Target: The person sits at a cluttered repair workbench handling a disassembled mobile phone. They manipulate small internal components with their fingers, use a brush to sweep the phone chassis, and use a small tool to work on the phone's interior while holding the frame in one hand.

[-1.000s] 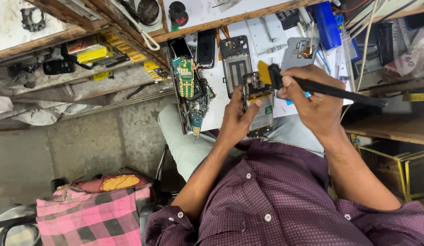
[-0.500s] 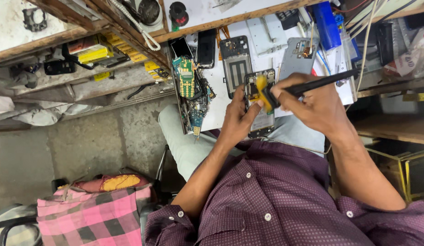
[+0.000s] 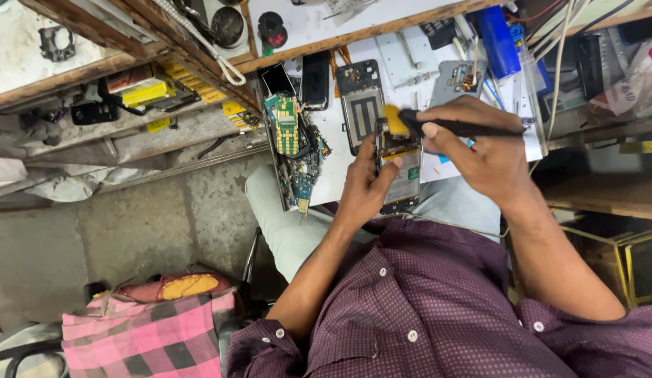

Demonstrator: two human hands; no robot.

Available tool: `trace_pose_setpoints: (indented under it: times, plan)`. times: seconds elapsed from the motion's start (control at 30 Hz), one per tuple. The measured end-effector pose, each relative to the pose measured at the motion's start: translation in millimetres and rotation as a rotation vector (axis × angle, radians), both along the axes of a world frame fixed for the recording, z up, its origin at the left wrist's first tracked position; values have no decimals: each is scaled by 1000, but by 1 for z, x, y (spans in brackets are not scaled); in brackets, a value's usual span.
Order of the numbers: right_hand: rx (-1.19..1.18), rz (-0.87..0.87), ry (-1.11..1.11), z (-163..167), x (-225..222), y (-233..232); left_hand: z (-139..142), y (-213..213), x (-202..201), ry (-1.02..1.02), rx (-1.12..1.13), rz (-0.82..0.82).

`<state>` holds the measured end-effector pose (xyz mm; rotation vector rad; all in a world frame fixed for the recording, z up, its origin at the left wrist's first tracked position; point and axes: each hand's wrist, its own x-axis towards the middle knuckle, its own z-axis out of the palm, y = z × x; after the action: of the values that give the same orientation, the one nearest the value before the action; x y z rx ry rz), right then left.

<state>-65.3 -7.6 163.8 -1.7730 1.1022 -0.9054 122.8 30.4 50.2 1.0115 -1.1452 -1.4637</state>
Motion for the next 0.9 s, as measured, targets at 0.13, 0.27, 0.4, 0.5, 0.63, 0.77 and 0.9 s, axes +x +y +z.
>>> trace_pose_setpoints:
  times: [0.13, 0.27, 0.4, 0.5, 0.63, 0.77, 0.9]
  plan:
    - [100, -103, -143, -3, -14, 0, -3, 3, 0, -61, 57, 20]
    - [-50, -425, -314, -12, -25, 8, -13, 3, -1, 200, 2, 35]
    - [-8, -304, -334, -23, -24, 9, -19, -1, -3, 309, 0, -6]
    - [-6, -266, -319, -32, -19, 9, -20, 1, -6, 301, -6, -8]
    - [35, -211, -270, -37, -20, 8, -21, 2, -6, 310, 3, 2]
    - [92, -252, -335, -38, -20, 4, -23, 3, -5, 279, -42, 24]
    - [117, -161, -243, -34, -25, 1, -23, 1, -5, 271, -43, 21]
